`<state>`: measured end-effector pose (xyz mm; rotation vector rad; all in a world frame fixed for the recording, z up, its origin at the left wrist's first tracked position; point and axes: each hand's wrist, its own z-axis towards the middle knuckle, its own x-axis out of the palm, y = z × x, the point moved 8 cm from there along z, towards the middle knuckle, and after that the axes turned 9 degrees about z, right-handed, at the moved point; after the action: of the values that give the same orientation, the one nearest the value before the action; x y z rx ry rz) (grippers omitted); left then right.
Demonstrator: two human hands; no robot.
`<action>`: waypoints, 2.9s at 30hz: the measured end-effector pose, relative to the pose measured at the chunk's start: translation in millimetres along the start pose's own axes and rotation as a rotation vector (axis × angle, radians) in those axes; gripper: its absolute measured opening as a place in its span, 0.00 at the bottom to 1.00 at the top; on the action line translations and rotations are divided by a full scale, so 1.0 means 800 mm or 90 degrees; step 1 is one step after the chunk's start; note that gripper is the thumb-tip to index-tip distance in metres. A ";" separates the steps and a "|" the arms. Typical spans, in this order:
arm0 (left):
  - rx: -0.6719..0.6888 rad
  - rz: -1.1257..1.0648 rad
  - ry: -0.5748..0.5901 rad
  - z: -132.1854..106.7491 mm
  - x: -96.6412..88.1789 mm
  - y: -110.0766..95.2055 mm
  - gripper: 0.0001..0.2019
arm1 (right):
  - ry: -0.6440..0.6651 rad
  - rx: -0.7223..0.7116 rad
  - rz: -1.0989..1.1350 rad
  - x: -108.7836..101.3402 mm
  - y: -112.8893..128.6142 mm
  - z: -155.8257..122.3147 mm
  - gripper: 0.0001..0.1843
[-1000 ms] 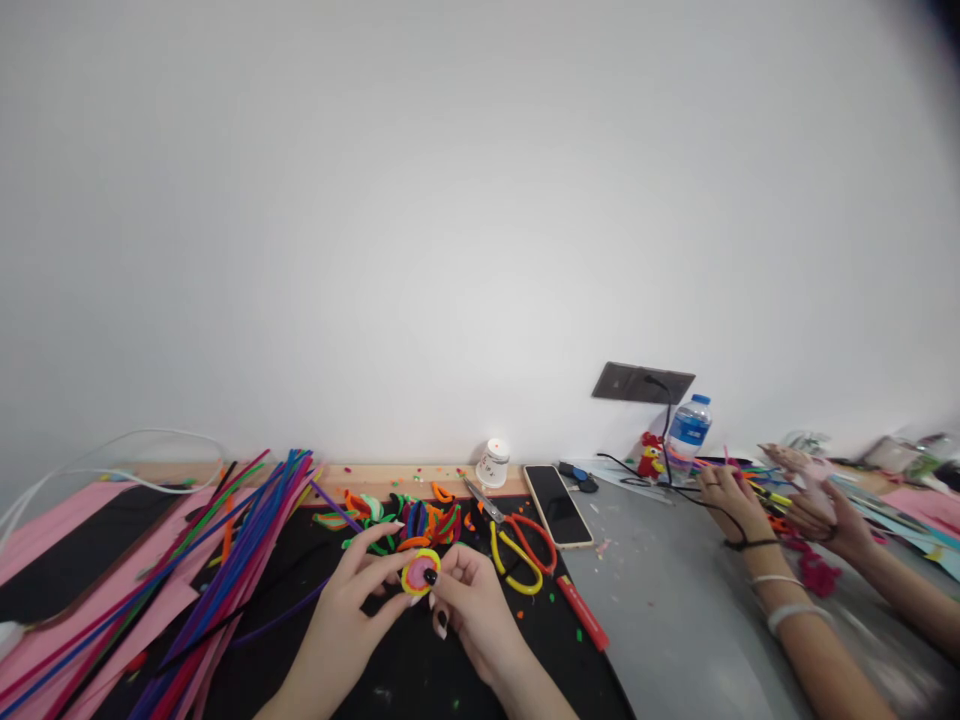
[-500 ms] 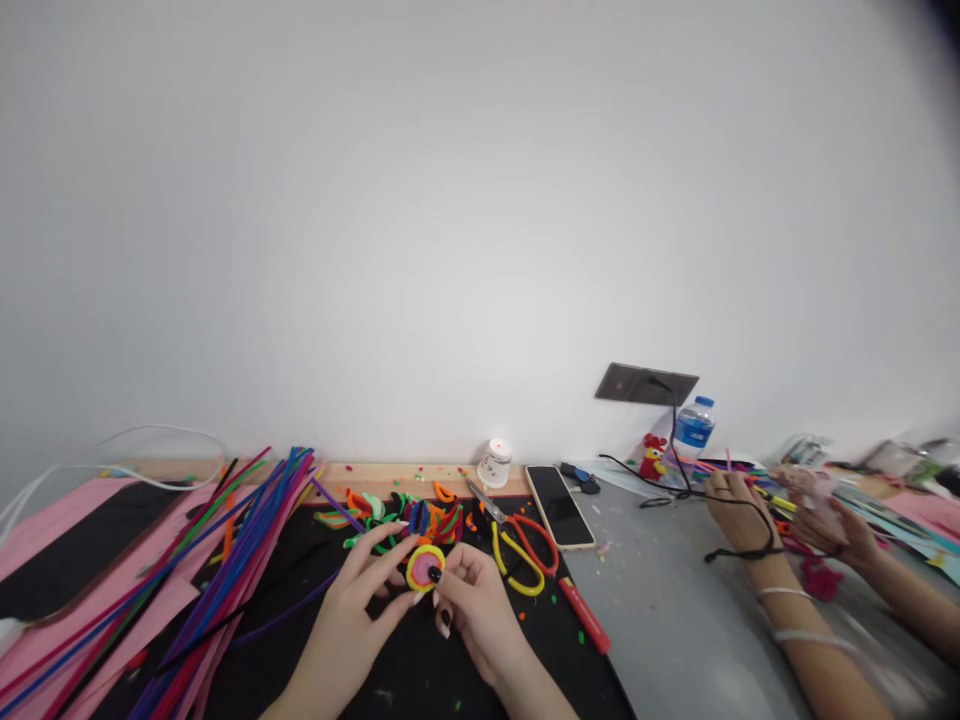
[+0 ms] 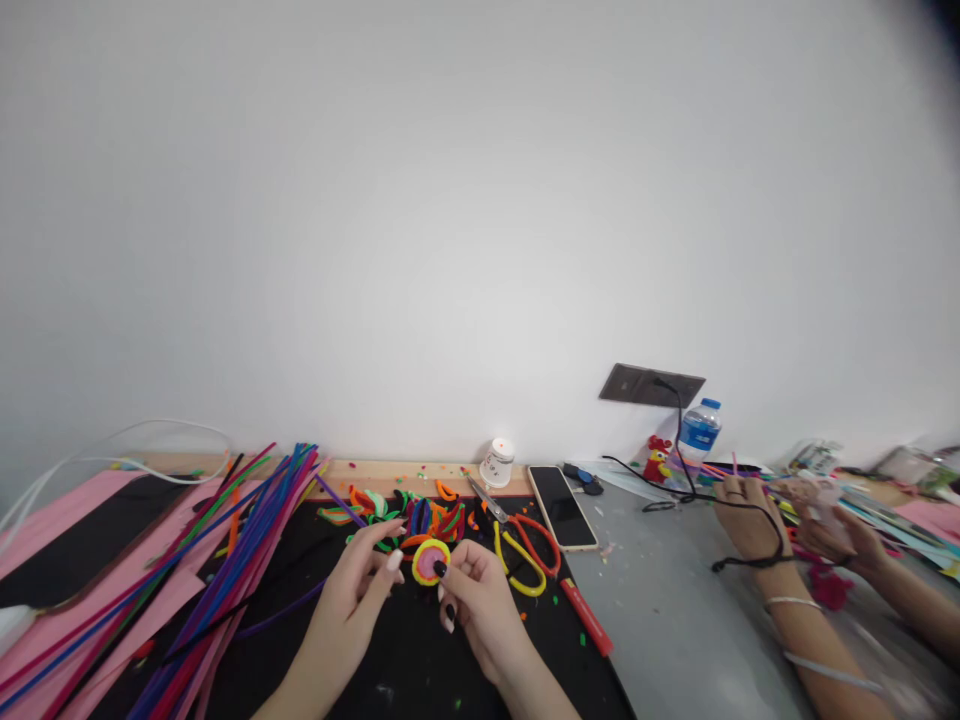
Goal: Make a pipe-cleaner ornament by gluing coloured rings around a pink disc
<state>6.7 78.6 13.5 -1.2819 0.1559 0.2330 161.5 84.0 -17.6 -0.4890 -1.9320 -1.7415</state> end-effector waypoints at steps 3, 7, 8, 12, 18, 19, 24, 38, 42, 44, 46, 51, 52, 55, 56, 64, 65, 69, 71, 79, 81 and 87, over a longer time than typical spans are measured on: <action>-0.002 0.005 -0.027 0.000 -0.008 -0.003 0.15 | -0.003 0.001 0.000 0.000 0.000 -0.001 0.20; 0.007 0.012 -0.034 0.002 -0.008 0.001 0.13 | -0.003 0.003 0.000 0.001 0.002 -0.002 0.20; 0.011 0.018 -0.033 0.003 -0.007 0.002 0.12 | -0.001 0.002 0.001 0.002 0.002 -0.002 0.20; 0.031 0.043 -0.030 0.004 -0.003 0.002 0.10 | 0.004 -0.001 0.003 0.003 0.003 -0.002 0.20; 0.050 0.091 -0.014 0.003 -0.004 -0.005 0.07 | 0.014 -0.001 0.007 0.004 0.002 -0.003 0.19; 0.052 0.099 -0.007 0.002 -0.004 -0.006 0.08 | 0.015 0.000 0.007 0.004 0.002 -0.002 0.19; 0.056 0.123 0.009 0.004 -0.005 -0.010 0.10 | 0.002 0.010 -0.004 0.007 0.006 -0.004 0.20; -0.054 -0.019 -0.019 0.011 -0.007 0.019 0.17 | 0.001 0.002 -0.003 0.008 0.012 -0.005 0.17; -0.059 -0.038 -0.036 0.011 -0.010 0.016 0.17 | 0.008 0.008 -0.008 0.010 0.009 -0.007 0.18; -0.068 -0.055 -0.051 0.011 -0.013 0.014 0.18 | 0.013 0.015 -0.014 0.013 0.007 -0.009 0.18; -0.091 -0.076 -0.063 0.010 -0.016 0.013 0.19 | 0.020 0.021 -0.022 0.016 0.005 -0.011 0.18; -0.168 -0.218 -0.059 0.006 -0.013 0.016 0.16 | 0.024 0.019 -0.026 0.017 0.004 -0.012 0.18; -0.182 -0.270 -0.057 0.005 -0.011 0.018 0.15 | 0.024 0.019 -0.026 0.018 0.004 -0.012 0.18; -0.210 -0.384 -0.055 0.005 -0.007 0.021 0.16 | 0.022 0.021 -0.029 0.018 0.005 -0.012 0.18; -0.216 -0.404 -0.054 0.005 -0.006 0.022 0.16 | 0.020 0.022 -0.030 0.018 0.005 -0.013 0.18; -0.257 -0.424 -0.067 0.002 -0.006 0.028 0.14 | 0.010 0.019 -0.032 0.017 0.004 -0.012 0.18; -0.266 -0.415 -0.065 0.002 -0.005 0.030 0.13 | 0.010 0.019 -0.033 0.017 0.005 -0.012 0.18; -0.303 -0.381 -0.057 0.000 -0.002 0.037 0.10 | 0.011 0.018 -0.034 0.017 0.005 -0.012 0.18; -0.313 -0.370 -0.052 0.000 -0.002 0.036 0.11 | 0.011 0.020 -0.034 0.018 0.006 -0.012 0.18; -0.312 -0.348 -0.042 -0.001 -0.001 0.032 0.13 | 0.018 0.027 -0.026 0.022 0.007 -0.015 0.18; -0.299 -0.345 -0.039 -0.001 -0.001 0.034 0.14 | 0.020 0.027 -0.023 0.023 0.007 -0.015 0.18; -0.246 -0.334 -0.055 0.001 -0.004 0.033 0.19 | 0.026 0.026 -0.014 0.023 0.007 -0.016 0.18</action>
<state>-2.8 86.3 -9.9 -1.6433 -0.3136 -0.1410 150.9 70.6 -1.7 -0.4163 -1.9479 -1.7081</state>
